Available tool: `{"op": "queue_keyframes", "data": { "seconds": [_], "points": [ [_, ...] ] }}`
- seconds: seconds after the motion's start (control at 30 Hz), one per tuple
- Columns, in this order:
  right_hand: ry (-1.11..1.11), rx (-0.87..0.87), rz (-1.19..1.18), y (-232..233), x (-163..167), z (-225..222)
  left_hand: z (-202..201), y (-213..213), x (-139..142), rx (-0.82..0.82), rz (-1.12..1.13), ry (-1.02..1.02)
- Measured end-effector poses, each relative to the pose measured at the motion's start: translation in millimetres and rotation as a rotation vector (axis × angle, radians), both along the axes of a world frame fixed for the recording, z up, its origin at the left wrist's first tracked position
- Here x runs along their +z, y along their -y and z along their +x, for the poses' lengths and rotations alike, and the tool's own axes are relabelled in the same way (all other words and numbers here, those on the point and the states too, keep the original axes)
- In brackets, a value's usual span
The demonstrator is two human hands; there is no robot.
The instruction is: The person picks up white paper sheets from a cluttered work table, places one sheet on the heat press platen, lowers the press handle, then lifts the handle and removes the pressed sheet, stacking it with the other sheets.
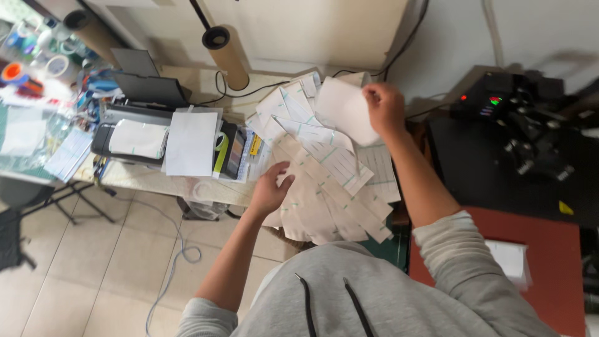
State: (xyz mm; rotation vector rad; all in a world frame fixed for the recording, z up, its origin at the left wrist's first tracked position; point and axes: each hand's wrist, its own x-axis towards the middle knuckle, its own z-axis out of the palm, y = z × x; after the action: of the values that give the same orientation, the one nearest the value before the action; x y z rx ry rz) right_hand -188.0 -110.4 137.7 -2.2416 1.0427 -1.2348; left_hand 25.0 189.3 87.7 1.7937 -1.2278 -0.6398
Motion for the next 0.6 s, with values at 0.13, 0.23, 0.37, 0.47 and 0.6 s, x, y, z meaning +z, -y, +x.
{"op": "queue_keyframes", "data": {
  "seconds": [0.13,0.23,0.37,0.47,0.6],
  "points": [
    [0.135,-0.017,-0.051,-32,39,-27,4,-14,23,-0.074,-0.132,0.02],
    [0.317,0.057,0.144,-59,49,-56,13,-33,23,-0.09,-0.2,-0.106],
    [0.587,0.081,0.651,-118,37,-99,22,-43,15,-0.047,-0.261,-0.515],
    [0.605,0.043,0.777,-174,20,-132,17,-51,5,-0.108,-0.194,-0.911],
    [0.707,-0.042,0.911,-263,0,-181,-16,-73,-8,-0.257,-0.012,-0.825]
  ]
}}
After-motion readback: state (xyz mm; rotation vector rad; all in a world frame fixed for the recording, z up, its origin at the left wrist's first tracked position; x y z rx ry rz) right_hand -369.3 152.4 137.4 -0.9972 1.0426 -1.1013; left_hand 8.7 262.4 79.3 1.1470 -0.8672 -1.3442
